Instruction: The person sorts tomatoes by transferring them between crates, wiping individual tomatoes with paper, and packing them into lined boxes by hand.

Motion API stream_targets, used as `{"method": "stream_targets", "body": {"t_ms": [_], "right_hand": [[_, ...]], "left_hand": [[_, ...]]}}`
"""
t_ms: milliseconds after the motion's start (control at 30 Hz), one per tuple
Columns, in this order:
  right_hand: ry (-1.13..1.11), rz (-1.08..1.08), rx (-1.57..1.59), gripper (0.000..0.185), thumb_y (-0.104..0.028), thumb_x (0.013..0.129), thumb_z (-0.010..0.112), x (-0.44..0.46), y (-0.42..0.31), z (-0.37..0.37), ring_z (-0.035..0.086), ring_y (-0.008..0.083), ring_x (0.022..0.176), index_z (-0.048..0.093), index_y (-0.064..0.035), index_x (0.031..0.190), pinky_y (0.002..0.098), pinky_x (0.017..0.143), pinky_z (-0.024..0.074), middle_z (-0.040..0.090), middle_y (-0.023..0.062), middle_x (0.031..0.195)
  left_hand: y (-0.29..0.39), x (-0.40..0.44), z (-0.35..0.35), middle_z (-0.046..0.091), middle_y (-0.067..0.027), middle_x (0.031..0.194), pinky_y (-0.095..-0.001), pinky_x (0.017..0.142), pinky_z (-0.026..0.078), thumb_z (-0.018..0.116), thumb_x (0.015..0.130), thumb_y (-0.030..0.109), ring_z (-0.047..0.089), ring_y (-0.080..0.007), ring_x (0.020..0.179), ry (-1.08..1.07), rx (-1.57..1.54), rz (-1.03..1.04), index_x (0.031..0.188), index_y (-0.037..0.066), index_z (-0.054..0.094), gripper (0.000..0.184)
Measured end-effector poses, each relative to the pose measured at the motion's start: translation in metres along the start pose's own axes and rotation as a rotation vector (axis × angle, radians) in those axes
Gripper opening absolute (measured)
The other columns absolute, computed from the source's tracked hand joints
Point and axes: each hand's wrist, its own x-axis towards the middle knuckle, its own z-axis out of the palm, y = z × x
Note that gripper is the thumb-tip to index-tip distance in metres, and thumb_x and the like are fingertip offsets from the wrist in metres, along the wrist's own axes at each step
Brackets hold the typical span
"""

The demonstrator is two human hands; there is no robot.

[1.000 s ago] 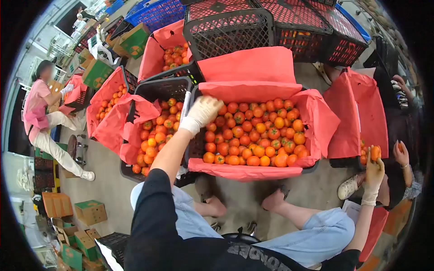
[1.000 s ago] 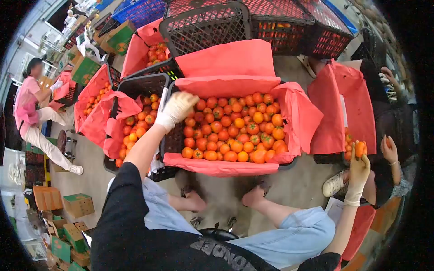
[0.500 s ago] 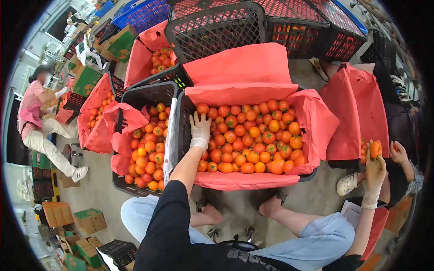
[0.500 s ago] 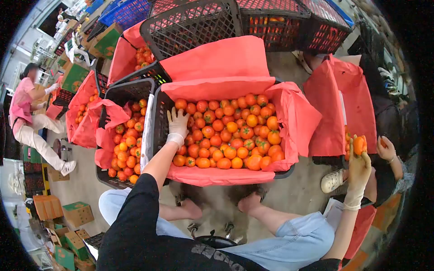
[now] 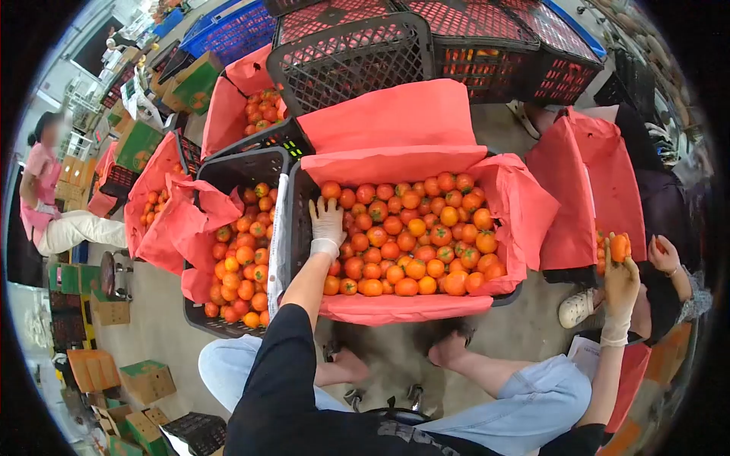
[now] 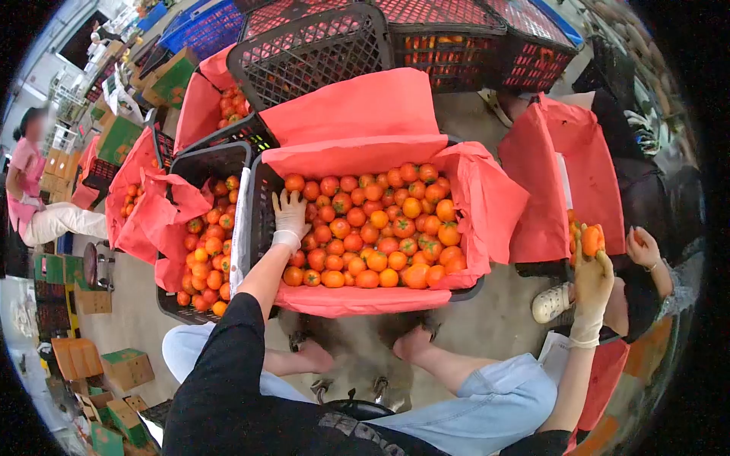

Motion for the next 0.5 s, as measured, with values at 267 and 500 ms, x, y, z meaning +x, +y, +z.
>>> {"method": "stream_targets", "body": {"t_ms": [267,500], "right_hand": [[-0.049,0.025,-0.023,0.055,-0.004,0.086,0.055,-0.001,0.007,0.012,0.031,0.0362,0.14,0.04,-0.0015,0.139,0.0472,0.115,0.0272,0.038,0.0211,0.146],[0.067,-0.125,-0.077,0.054,-0.008,0.088,0.052,-0.007,0.022,0.031,0.036,0.0329,0.137,0.037,0.0114,0.137,0.0429,0.119,0.0249,0.041,0.0228,0.143]], "left_hand": [[-0.001,-0.001,-0.004,0.046,-0.0079,0.128,-0.0588,0.115,0.016,0.082,0.061,0.032,0.033,-0.0355,0.132,-0.019,-0.004,0.019,0.111,0.019,0.067,0.054],[-0.003,-0.002,-0.018,0.046,-0.0111,0.129,-0.0565,0.115,0.02,0.081,0.061,0.036,0.034,-0.0363,0.132,0.031,-0.129,0.073,0.105,0.014,0.068,0.051]]}}
